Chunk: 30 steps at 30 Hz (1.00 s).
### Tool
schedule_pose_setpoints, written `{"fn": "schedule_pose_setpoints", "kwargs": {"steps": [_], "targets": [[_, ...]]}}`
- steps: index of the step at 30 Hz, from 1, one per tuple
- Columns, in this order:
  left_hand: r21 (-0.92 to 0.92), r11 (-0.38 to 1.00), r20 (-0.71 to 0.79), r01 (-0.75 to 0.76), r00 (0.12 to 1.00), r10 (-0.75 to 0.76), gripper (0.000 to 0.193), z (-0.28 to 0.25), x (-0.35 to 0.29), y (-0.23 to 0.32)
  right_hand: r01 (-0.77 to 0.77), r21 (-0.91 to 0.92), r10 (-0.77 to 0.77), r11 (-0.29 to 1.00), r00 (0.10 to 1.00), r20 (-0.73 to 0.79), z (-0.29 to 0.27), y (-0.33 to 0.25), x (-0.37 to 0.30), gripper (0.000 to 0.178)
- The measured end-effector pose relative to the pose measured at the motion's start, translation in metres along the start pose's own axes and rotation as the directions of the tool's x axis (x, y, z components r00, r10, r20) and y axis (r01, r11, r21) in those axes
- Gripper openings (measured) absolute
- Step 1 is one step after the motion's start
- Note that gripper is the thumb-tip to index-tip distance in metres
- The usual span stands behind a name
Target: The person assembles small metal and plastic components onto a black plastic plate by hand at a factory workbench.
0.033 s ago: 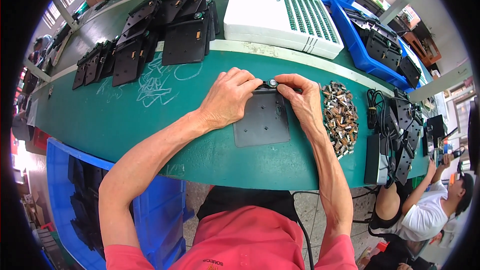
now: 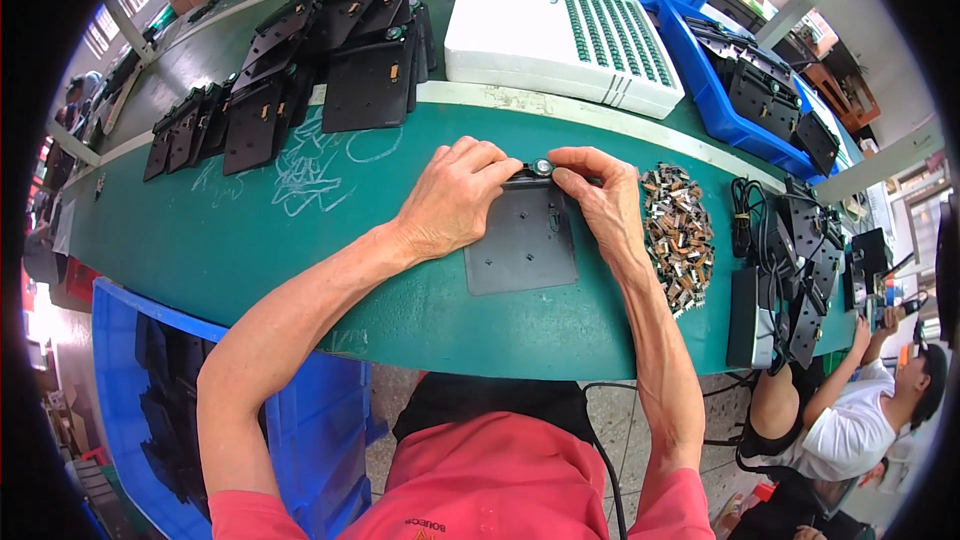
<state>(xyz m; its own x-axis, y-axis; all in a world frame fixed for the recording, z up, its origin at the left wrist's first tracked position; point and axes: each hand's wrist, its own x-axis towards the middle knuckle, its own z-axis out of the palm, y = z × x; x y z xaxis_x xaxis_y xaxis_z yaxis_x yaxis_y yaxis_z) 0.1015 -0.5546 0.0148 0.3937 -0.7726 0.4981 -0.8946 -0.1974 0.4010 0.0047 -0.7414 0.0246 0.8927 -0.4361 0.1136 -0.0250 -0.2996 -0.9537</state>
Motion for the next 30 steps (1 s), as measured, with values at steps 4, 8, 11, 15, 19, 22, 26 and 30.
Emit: {"fn": "schedule_pose_setpoints", "kwargs": {"steps": [4,8,11,15,19,22,26,30], "targets": [[-0.014,1.000,-0.008,-0.015,1.000,0.015,0.035,0.002,-0.001,-0.004,0.045,-0.004,-0.045,0.999,0.996,-0.076,-0.021,-0.019,0.009,0.027],[0.002,0.998,-0.055,-0.062,0.997,0.062,0.031,0.002,-0.004,-0.008,0.133,-0.234,-0.170,0.963,0.975,-0.143,-0.060,-0.044,0.019,0.025],[0.001,0.999,-0.019,-0.047,0.999,0.047,0.033,0.000,-0.003,-0.005,0.052,-0.460,-0.121,0.886,0.985,-0.122,-0.082,-0.033,0.018,0.025],[0.006,0.999,0.010,-0.033,0.999,0.033,0.035,0.001,-0.002,-0.006,-0.030,-0.743,-0.068,0.669,0.993,-0.101,-0.072,-0.016,0.009,0.026],[0.006,1.000,0.005,-0.023,1.000,0.023,0.035,-0.002,-0.003,-0.004,0.063,-0.921,-0.189,0.384,0.982,-0.011,-0.064,0.004,0.018,0.019],[0.008,1.000,0.003,-0.023,1.000,0.023,0.035,0.000,-0.003,-0.004,0.101,-0.885,-0.209,0.454,0.978,0.005,-0.062,0.011,0.017,0.014],[0.011,1.000,0.006,-0.023,1.000,0.023,0.035,0.001,-0.001,-0.003,0.200,-0.864,-0.377,0.462,0.926,0.012,-0.059,0.013,0.009,0.008],[0.006,1.000,0.007,-0.014,1.000,0.014,0.036,-0.001,-0.003,-0.004,0.230,-0.764,-0.332,0.603,0.943,0.022,-0.047,-0.006,-0.005,0.008]]}}
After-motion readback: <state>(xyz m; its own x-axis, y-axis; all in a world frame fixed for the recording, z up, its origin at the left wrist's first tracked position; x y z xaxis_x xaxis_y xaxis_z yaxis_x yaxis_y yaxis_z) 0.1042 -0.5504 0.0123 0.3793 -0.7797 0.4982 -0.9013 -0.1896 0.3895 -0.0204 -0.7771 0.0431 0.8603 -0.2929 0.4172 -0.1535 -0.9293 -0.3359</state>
